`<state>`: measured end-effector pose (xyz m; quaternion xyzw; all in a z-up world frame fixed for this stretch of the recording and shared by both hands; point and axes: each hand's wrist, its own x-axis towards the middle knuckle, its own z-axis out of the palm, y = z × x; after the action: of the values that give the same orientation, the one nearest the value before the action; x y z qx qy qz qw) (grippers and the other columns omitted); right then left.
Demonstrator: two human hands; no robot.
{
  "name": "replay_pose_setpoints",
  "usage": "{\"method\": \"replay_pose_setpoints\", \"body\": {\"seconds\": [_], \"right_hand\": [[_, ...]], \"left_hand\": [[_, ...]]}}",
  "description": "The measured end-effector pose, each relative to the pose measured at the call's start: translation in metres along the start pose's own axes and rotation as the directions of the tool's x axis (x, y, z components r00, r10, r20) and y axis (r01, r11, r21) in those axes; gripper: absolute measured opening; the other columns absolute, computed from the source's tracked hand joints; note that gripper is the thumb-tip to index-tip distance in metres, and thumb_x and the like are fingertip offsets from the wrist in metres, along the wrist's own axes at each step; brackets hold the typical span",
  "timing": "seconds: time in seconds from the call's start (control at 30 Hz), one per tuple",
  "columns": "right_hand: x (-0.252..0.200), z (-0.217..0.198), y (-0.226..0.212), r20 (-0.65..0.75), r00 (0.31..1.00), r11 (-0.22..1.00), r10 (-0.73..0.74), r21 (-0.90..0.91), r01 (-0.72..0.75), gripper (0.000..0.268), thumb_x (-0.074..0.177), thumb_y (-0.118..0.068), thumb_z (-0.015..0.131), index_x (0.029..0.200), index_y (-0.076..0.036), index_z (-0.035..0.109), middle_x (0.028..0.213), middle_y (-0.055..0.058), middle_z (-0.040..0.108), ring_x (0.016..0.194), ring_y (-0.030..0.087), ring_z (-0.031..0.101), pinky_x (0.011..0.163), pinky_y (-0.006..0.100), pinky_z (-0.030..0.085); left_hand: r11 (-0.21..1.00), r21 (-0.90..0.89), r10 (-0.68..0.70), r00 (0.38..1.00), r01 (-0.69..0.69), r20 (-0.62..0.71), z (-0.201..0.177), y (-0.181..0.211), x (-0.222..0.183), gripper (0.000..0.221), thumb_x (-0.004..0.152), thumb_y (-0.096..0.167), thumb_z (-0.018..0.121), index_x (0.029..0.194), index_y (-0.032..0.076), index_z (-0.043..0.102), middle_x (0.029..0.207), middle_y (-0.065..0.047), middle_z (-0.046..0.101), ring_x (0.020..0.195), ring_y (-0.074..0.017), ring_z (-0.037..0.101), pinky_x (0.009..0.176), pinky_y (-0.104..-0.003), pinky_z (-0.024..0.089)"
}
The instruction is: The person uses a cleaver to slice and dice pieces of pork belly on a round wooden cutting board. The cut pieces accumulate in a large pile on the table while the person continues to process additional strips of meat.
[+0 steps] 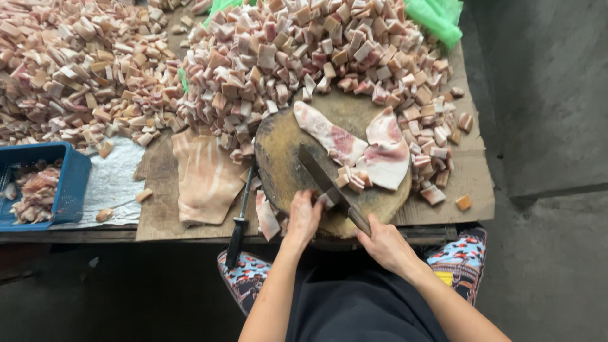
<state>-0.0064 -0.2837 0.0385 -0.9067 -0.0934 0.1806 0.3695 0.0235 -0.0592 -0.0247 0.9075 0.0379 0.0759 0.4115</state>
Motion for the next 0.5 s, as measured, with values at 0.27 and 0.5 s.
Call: {"method": "replay_pose_setpoints", "body": {"seconds": [0.27, 0.5], "right_hand": [[-0.023, -0.016, 0.027, -0.058, 0.911, 0.791, 0.409, 0.521, -0.322, 0.038, 0.096, -0.039, 0.06, 0.105, -0.003, 0.061, 0.058, 0.007, 0.062, 0.042, 0.014, 0.061, 0.037, 0.033, 0.051], [-0.034, -0.013, 0.052, -0.181, 0.844, 0.784, 0.505, 0.505, -0.361, 0.04, 0.098, -0.038, 0.059, 0.108, 0.0, 0.059, 0.054, 0.008, 0.062, 0.042, 0.017, 0.062, 0.039, 0.035, 0.052]], "left_hand": [[0.998, 0.0, -0.056, 0.986, 0.057, 0.154, 0.019, 0.016, 0.012, 0.037, 0.095, 0.012, 0.063, 0.129, 0.003, 0.056, 0.118, -0.023, 0.062, 0.11, -0.0398, 0.065, 0.094, -0.048, 0.054], [0.914, 0.4, -0.238, 0.896, 0.075, 0.376, 0.085, 0.058, 0.054, 0.083, 0.08, 0.049, 0.078, 0.147, 0.025, 0.038, 0.142, -0.022, 0.038, 0.132, -0.0458, 0.037, 0.082, -0.051, 0.06]]}}
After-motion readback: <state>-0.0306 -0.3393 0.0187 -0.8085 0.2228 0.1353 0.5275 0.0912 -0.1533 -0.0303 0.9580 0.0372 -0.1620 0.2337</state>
